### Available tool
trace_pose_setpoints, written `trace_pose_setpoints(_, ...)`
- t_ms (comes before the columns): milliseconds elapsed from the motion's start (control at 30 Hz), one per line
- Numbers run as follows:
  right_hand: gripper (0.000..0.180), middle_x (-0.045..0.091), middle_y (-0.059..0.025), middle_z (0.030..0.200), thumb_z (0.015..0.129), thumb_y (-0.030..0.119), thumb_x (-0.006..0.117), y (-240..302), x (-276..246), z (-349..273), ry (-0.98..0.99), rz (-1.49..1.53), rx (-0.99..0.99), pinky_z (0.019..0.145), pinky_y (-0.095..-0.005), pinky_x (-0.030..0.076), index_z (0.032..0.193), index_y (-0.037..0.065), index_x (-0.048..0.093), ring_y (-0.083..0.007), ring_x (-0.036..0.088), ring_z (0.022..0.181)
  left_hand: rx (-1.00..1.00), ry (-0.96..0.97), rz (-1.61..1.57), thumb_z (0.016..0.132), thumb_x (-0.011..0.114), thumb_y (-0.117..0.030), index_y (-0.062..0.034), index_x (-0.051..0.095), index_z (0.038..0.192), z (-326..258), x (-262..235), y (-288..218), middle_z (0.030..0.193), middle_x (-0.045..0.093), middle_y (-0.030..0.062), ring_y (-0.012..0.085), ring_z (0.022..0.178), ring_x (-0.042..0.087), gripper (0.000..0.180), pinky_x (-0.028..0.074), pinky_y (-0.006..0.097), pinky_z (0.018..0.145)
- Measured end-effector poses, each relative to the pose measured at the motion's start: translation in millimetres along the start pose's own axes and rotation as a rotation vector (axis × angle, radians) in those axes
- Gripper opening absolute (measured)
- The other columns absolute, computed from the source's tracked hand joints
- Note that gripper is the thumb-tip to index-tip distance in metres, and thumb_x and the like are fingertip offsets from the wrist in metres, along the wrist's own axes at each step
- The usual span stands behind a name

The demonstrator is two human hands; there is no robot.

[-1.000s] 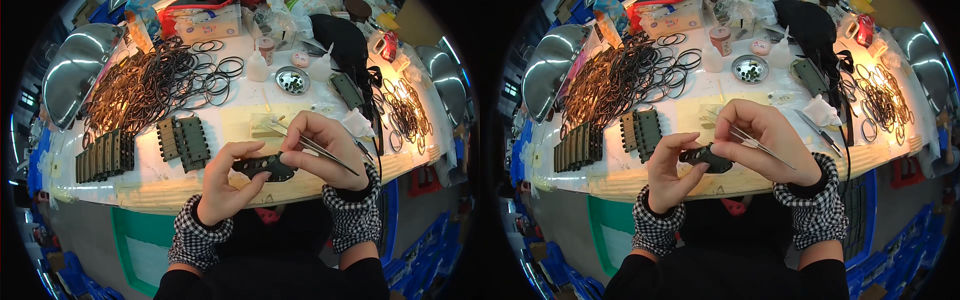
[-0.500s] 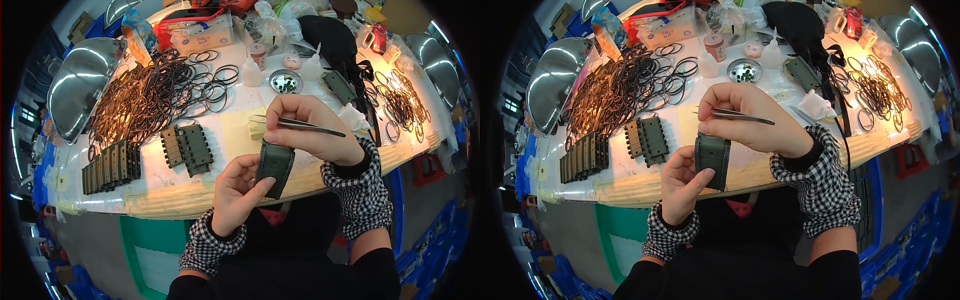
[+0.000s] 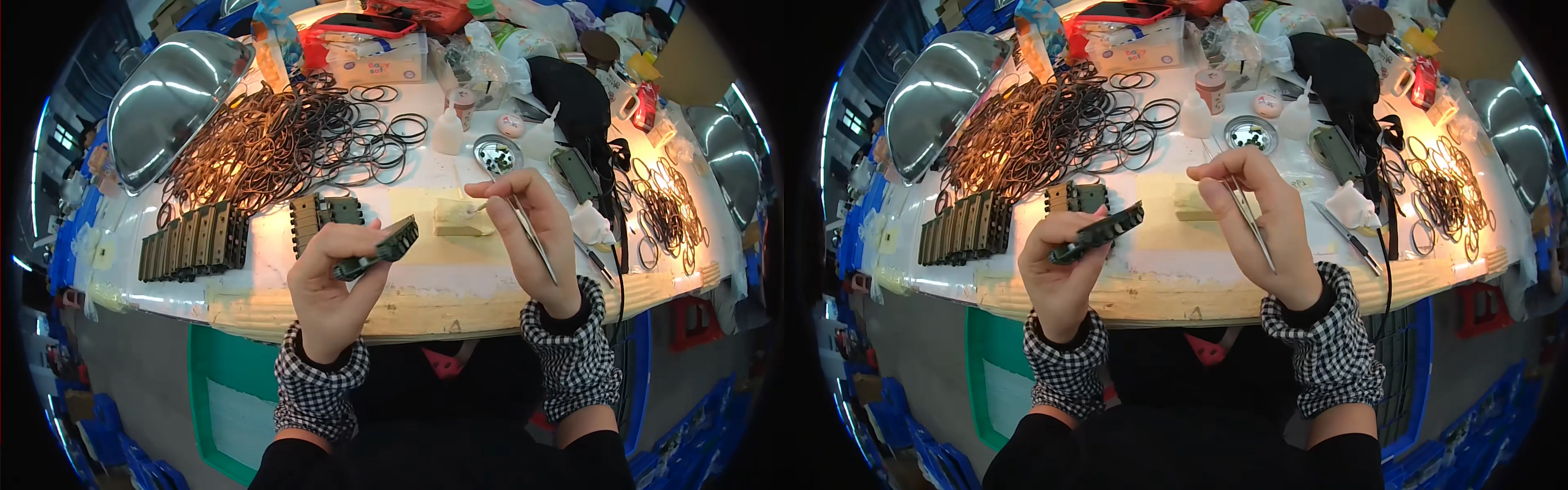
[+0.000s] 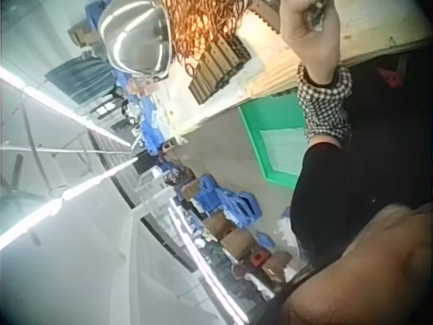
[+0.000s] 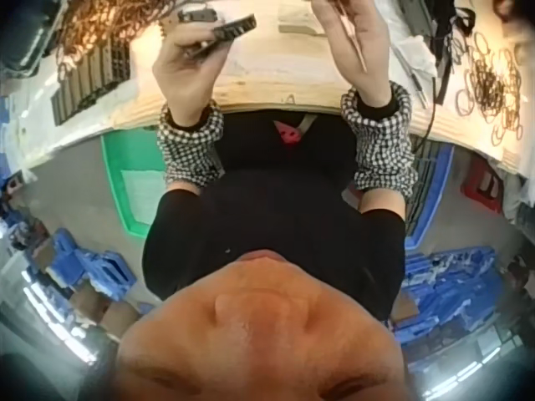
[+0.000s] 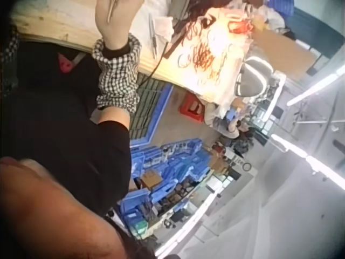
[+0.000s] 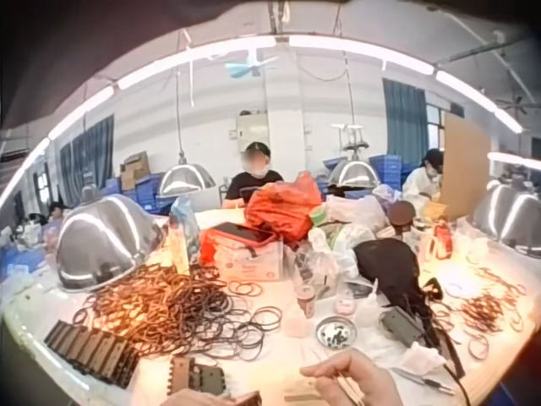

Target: The recorder is assembling small plastic toy parts, specifically what appear to be tank treads, using tweezers at a factory workbench.

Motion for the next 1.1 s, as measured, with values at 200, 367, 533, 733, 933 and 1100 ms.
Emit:
trace_pose_setpoints(200, 0.020, 0.070, -0.0127, 0.101, 0.082, 0.000, 0.070, 42, 25, -24, 0.028, -0.197, -0.268, 0.078, -0.0309, 0.050, 0.101, 0.002, 0.064, -0.0235, 0.066, 0.088, 0.047, 0.324, 0.249, 0.072, 0.066, 0.010, -0.0031, 0.067, 0.091, 17, 15, 0, 0.086, 0.066, 0.0085, 0.0211, 0.081, 0.063, 0.023, 0.050, 0.038, 0.092)
trace_pose_setpoints(367, 0.025, 0.071, -0.0135, 0.100, 0.073, 0.000, 0.078, 44, 33, -29, -0.022, -0.190, -0.313, 0.070, -0.0314, 0.052, 0.093, 0.004, 0.063, -0.0246, 0.067, 0.080, -0.051, 0.374, 0.144, 0.073, 0.067, 0.009, -0.0019, 0.066, 0.092, 9, 23, 10, 0.089, 0.066, 0.0081, 0.0203, 0.084, 0.064, 0.022, 0.051, 0.032, 0.085)
trace_pose_setpoints(533, 0.023, 0.070, -0.0143, 0.097, 0.075, -0.001, 0.077, 38, 26, -33, -0.031, -0.135, -0.231, 0.076, -0.0314, 0.053, 0.091, 0.003, 0.061, -0.0242, 0.068, 0.086, -0.103, 0.412, 0.094, 0.078, 0.067, 0.007, -0.0007, 0.065, 0.096, 6, 31, 8, 0.092, 0.065, 0.0072, 0.0156, 0.087, 0.064, 0.020, 0.052, 0.029, 0.080)
trace_pose_setpoints(733, 0.022, 0.068, -0.0147, 0.094, 0.076, -0.001, 0.077, 34, 23, -35, -0.040, -0.094, -0.188, 0.077, -0.0310, 0.053, 0.089, 0.002, 0.060, -0.0240, 0.069, 0.088, -0.216, 0.428, 0.082, 0.081, 0.067, 0.004, -0.0005, 0.063, 0.101, 0, 34, 11, 0.095, 0.066, 0.0059, 0.0126, 0.088, 0.064, 0.021, 0.054, 0.028, 0.078)
trace_pose_setpoints(933, 0.021, 0.066, -0.0112, 0.087, 0.078, 0.002, 0.077, 23, 22, -36, -0.056, -0.115, -0.125, 0.074, -0.0281, 0.052, 0.089, 0.001, 0.058, -0.0170, 0.066, 0.080, -0.434, 0.428, -0.006, 0.083, 0.067, 0.002, 0.0028, 0.062, 0.104, -9, 39, 17, 0.102, 0.066, 0.0050, 0.0089, 0.088, 0.063, 0.022, 0.056, 0.025, 0.075)
trace_pose_setpoints(1100, 0.019, 0.066, -0.0081, 0.088, 0.088, 0.007, 0.070, -4, 26, -35, -0.015, 0.218, 0.173, 0.073, -0.0236, 0.051, 0.095, -0.001, 0.054, -0.0093, 0.061, 0.079, -0.607, 0.406, -0.294, 0.084, 0.067, 0.002, 0.0070, 0.058, 0.107, -16, 41, 31, 0.104, 0.064, 0.0067, 0.0106, 0.093, 0.063, 0.025, 0.057, 0.027, 0.083)
Point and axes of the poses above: each hand's wrist, its own z-axis towards the middle knuckle, its own x-axis out of the palm, y = z × x, the point moved 8 cm from there along z, towards the middle knuckle
